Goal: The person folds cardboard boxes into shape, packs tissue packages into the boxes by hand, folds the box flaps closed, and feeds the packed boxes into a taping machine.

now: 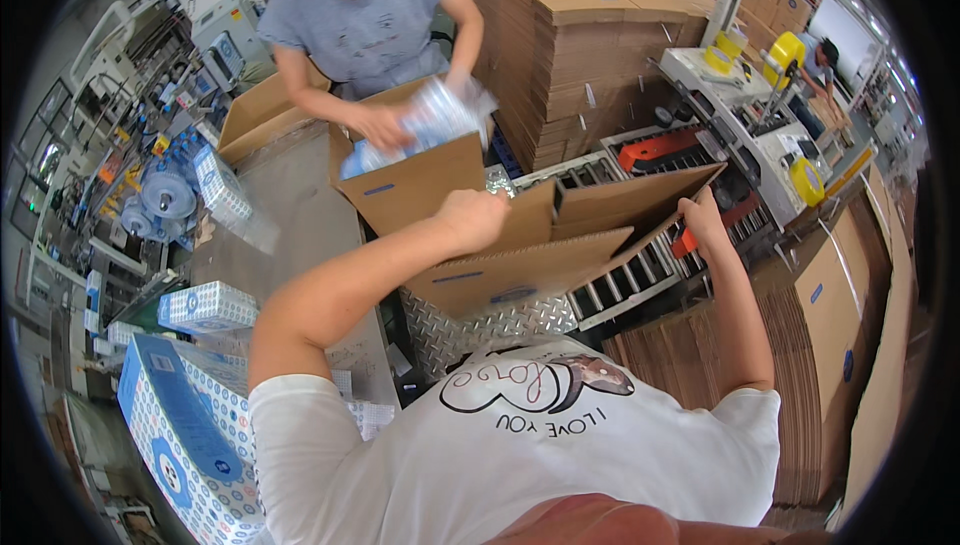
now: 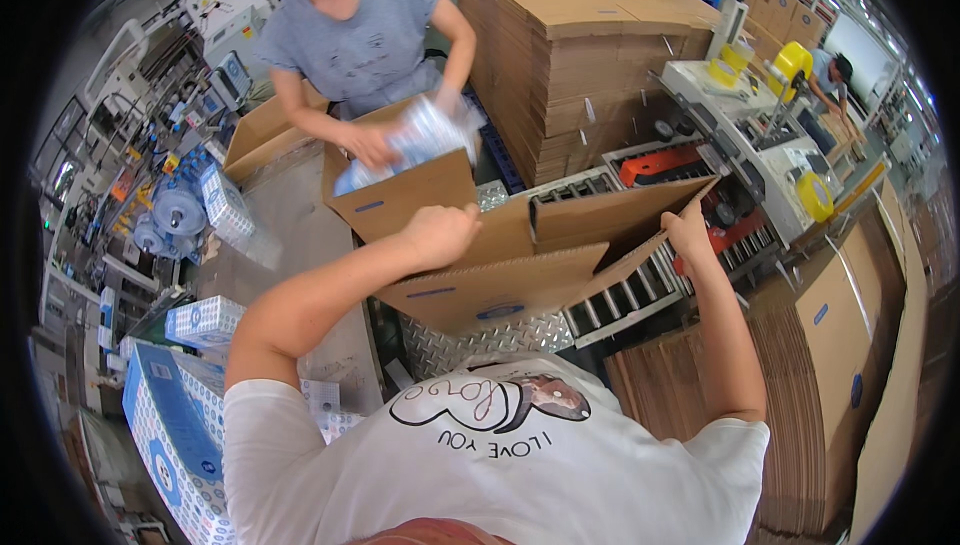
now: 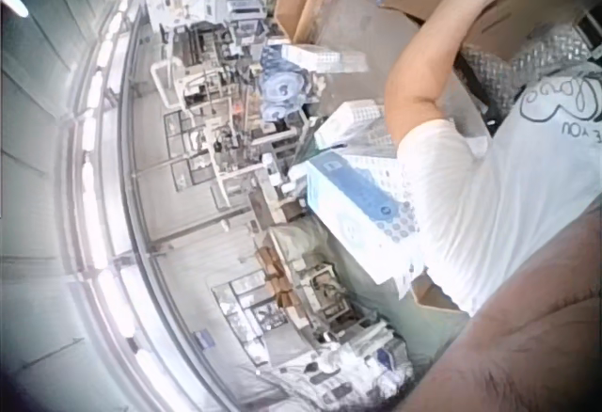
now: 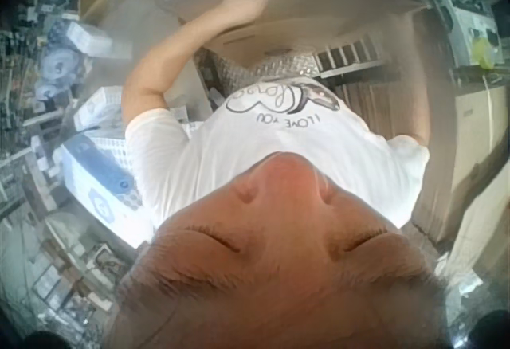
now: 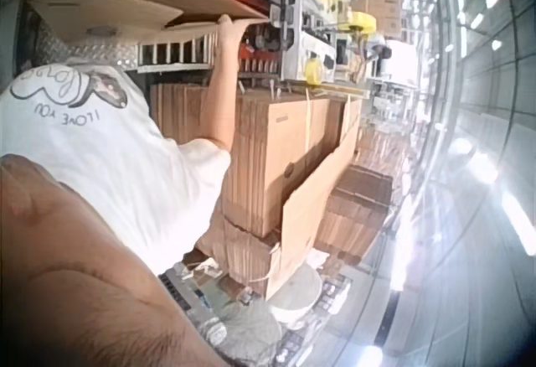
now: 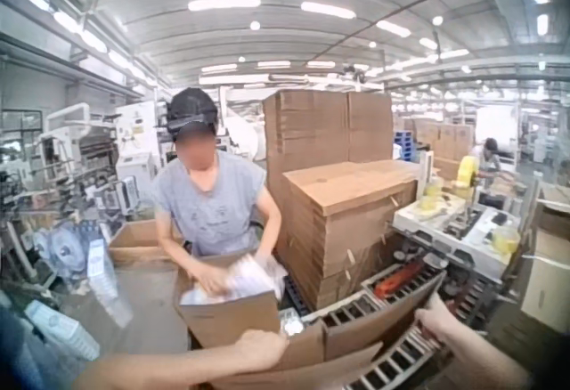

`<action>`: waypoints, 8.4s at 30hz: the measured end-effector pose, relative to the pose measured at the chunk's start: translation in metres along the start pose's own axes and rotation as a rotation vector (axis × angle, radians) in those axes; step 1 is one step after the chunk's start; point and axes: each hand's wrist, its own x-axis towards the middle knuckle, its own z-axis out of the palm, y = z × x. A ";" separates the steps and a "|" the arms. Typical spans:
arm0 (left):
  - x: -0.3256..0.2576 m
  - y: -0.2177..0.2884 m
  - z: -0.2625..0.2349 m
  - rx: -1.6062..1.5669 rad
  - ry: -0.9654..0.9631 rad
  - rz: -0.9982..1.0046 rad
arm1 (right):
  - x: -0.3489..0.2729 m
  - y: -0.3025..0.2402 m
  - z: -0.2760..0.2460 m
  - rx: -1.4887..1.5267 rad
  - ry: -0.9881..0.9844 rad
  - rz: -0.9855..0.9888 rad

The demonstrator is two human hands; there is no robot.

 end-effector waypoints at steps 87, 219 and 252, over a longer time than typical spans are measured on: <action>-0.133 -0.073 0.175 -0.533 0.073 -0.816 | -0.030 0.198 0.208 -0.382 -0.862 -0.463; -0.055 -0.045 0.189 -0.582 -0.481 -0.073 | -0.038 0.102 0.347 -0.636 -1.263 -0.991; -0.536 -0.061 -0.078 -1.087 2.315 -0.312 | -0.154 -0.136 0.599 0.066 -1.124 -1.350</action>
